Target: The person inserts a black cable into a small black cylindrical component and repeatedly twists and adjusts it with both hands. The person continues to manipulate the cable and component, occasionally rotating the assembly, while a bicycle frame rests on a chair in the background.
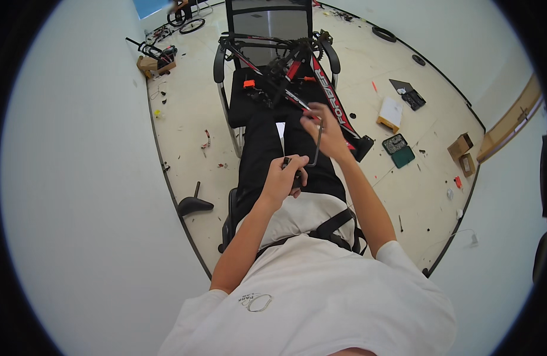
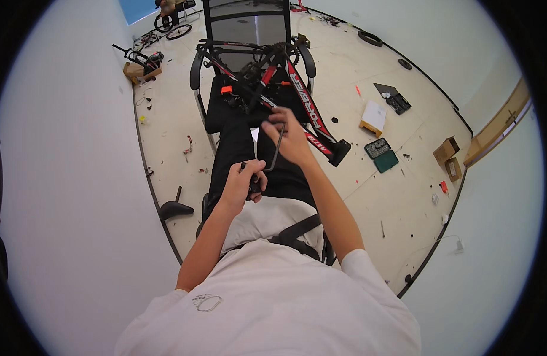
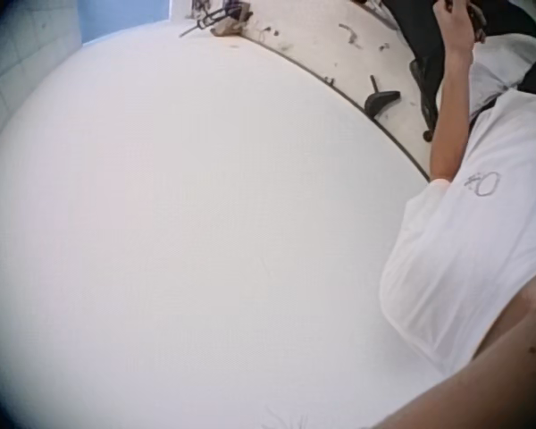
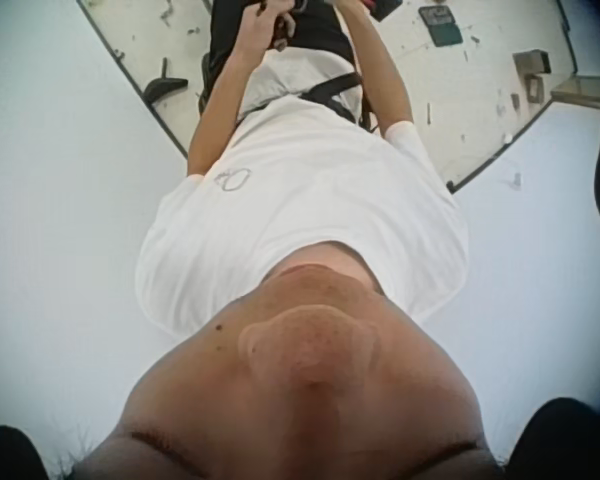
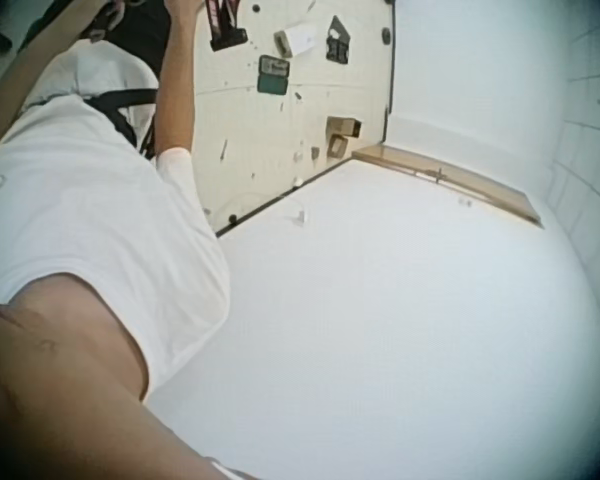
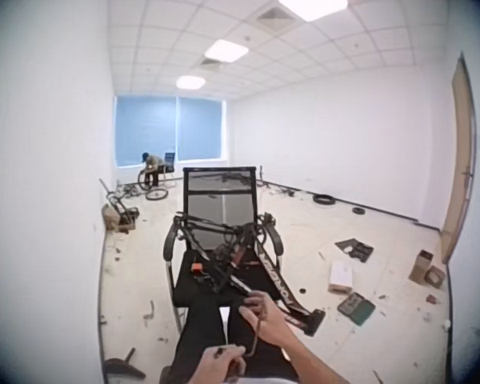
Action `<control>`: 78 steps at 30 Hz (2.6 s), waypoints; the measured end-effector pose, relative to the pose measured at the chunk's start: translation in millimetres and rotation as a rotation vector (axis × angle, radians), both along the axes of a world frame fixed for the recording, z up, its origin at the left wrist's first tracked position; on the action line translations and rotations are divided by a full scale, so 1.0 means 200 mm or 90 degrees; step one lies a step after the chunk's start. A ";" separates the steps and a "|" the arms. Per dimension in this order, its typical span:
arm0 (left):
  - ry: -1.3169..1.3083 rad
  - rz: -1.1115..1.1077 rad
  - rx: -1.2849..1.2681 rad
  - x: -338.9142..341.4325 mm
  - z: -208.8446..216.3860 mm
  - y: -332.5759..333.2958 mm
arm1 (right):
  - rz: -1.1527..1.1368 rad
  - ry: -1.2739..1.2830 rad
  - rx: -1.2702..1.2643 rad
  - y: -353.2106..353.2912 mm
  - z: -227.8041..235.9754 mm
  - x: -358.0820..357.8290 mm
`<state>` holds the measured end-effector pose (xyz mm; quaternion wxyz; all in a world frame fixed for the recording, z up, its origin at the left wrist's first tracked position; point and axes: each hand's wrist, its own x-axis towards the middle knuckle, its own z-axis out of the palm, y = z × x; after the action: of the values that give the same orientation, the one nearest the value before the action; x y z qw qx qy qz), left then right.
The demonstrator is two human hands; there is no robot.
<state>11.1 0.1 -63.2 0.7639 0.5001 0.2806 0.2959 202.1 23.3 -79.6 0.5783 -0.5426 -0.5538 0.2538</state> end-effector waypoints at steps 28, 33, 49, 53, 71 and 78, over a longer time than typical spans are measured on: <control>-0.039 0.020 -0.028 -0.05 0.08 0.02 | 0.147 0.049 -0.007 -0.06 0.37 -0.05; -0.094 0.156 -0.066 -0.10 0.05 0.12 | 0.443 -0.146 -0.120 -0.26 -0.17 -0.26; -0.100 0.165 -0.052 -0.08 0.07 0.09 | 0.497 0.065 -0.335 -0.38 0.02 -0.28; 0.032 0.220 0.165 -0.05 -0.08 0.11 | 0.582 -0.117 -0.032 -0.47 0.40 -0.42; 0.048 0.072 0.036 -0.04 0.02 0.01 | 0.474 0.129 0.088 -0.21 0.57 -0.27; -0.072 0.202 -0.049 -0.09 0.09 0.10 | 0.415 0.059 -0.328 -0.27 -0.06 -0.22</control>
<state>-7.7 19.7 -44.4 0.7405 0.4026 0.3237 0.4298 159.0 -31.5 -91.8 0.3374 -0.4539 -0.5886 0.5777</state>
